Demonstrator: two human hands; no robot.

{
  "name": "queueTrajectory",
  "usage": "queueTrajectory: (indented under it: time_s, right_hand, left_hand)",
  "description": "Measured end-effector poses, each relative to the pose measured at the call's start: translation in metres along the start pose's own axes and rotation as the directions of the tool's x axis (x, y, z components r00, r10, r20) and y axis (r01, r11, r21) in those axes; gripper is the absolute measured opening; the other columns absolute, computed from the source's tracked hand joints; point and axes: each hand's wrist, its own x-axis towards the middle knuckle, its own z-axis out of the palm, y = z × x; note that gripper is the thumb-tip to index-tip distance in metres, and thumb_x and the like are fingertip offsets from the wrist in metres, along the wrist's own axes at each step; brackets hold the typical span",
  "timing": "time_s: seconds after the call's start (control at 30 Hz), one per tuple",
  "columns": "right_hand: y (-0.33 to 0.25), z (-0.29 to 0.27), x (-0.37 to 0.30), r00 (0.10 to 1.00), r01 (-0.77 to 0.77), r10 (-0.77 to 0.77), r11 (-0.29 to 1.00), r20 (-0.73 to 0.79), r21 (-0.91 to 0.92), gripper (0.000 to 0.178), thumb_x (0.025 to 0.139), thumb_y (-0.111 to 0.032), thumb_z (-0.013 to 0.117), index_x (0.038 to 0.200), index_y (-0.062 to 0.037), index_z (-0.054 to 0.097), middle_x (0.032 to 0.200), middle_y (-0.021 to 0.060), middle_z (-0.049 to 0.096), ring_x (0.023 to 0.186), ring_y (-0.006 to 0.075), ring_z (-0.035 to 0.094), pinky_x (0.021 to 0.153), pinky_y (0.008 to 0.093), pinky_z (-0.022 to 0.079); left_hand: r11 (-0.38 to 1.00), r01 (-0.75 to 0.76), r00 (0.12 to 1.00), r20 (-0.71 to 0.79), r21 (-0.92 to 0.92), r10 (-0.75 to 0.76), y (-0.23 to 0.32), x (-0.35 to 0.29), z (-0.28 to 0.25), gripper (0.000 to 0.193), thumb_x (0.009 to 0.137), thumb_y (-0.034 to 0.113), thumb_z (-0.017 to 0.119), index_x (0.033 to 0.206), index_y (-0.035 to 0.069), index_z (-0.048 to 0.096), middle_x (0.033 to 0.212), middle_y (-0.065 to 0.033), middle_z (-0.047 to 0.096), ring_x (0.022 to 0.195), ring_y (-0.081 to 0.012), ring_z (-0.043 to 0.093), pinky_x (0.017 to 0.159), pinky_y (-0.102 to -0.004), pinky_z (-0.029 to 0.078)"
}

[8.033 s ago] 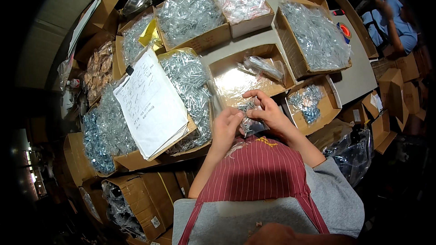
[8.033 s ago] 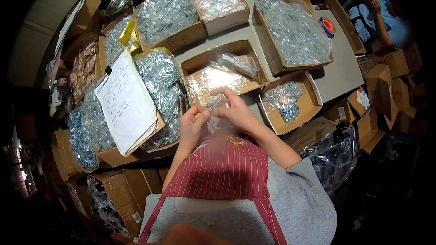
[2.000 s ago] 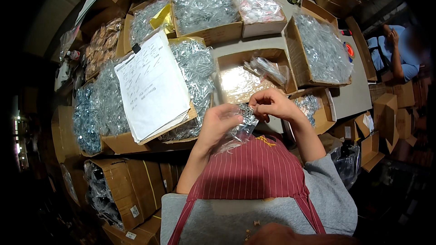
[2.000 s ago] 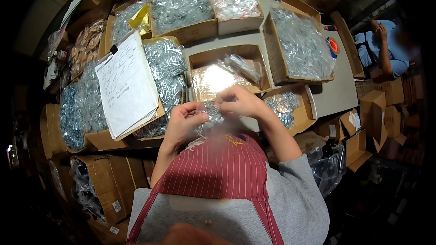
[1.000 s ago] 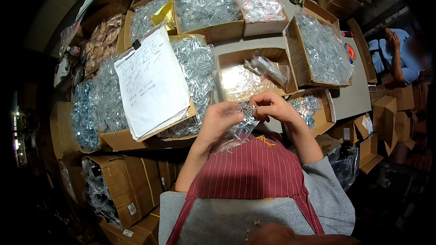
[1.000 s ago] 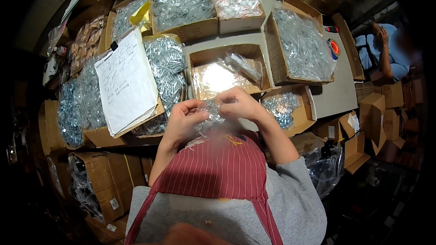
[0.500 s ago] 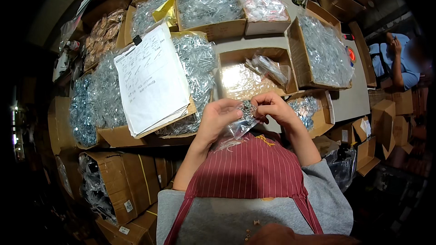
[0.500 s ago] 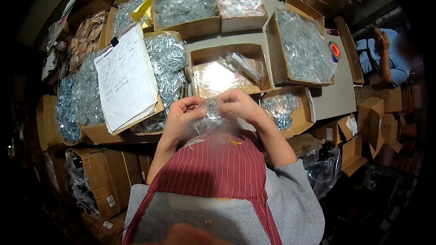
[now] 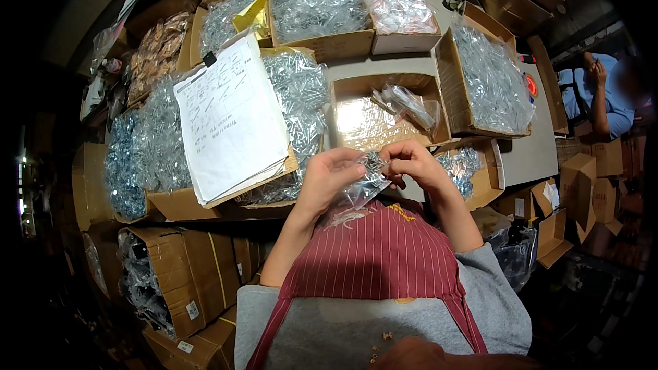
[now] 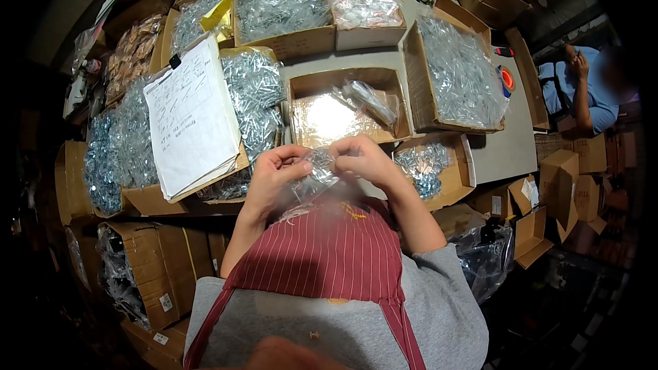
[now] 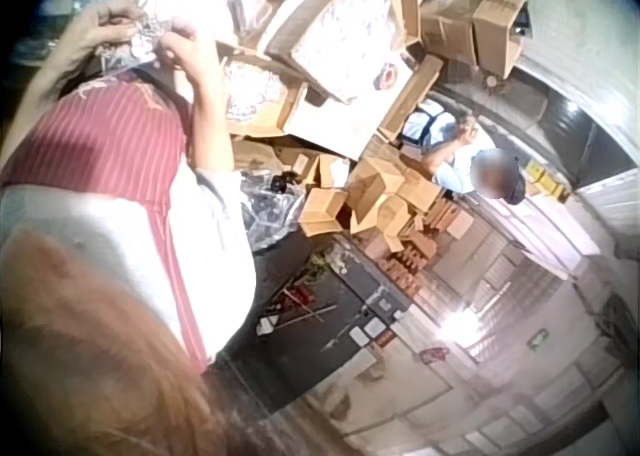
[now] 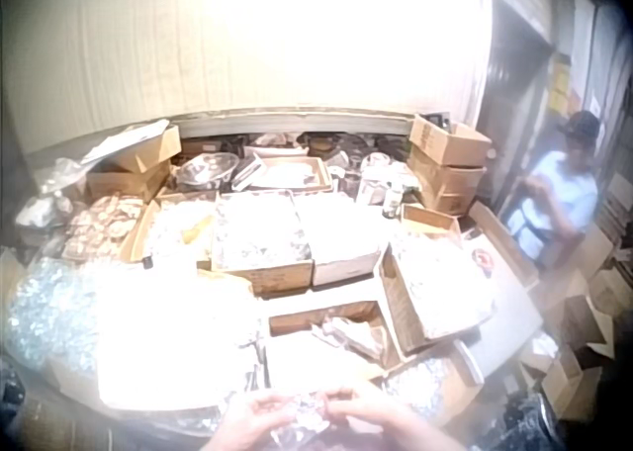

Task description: The person handles small metallic items, places them into clear plastic bags, and arranges the bags into cardboard boxes. The person also moves boxes and uses a digital scale to weigh items during the process.

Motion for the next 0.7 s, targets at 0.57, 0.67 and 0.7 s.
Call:
queueTrajectory:
  time_s: [0.57, 0.67, 0.7]
  right_hand:
    - [-0.002, 0.001, 0.002, 0.999, 0.034, -0.033, 0.996, 0.013, -0.084, 0.019, 0.079, -0.012, 0.054, 0.082, 0.0043, 0.064, 0.064, 0.0035, 0.058, 0.054, 0.0109, 0.058, 0.046, 0.0229, 0.042]
    - [0.0002, 0.0, 0.0027, 0.999, 0.03, -0.029, 0.997, 0.012, -0.069, 0.019, 0.079, -0.011, 0.054, 0.082, 0.0047, 0.064, 0.064, 0.0038, 0.058, 0.054, 0.0111, 0.058, 0.046, 0.0229, 0.042]
    - [0.0006, 0.0, 0.0029, 0.999, 0.036, -0.035, 0.997, 0.013, -0.07, 0.019, 0.079, -0.011, 0.054, 0.082, 0.0047, 0.064, 0.063, 0.0038, 0.058, 0.054, 0.0111, 0.058, 0.046, 0.0229, 0.042]
  left_hand:
    - [1.0, 0.004, 1.0, 0.005, 0.017, -0.004, 0.0034, -0.0011, 0.0, 0.025, 0.083, 0.003, 0.073, 0.107, -0.004, 0.069, 0.09, -0.0033, 0.07, 0.077, -0.0063, 0.062, 0.071, -0.0193, 0.049]
    - [1.0, 0.007, 1.0, 0.01, 0.022, -0.007, 0.0029, -0.0007, -0.0006, 0.026, 0.082, 0.003, 0.073, 0.107, -0.003, 0.069, 0.091, -0.004, 0.07, 0.079, -0.007, 0.063, 0.072, -0.0197, 0.05]
    - [1.0, 0.006, 1.0, 0.012, 0.023, -0.006, 0.0023, -0.0004, -0.0012, 0.026, 0.082, 0.003, 0.074, 0.107, -0.003, 0.069, 0.091, -0.0042, 0.07, 0.079, -0.0072, 0.063, 0.073, -0.02, 0.05]
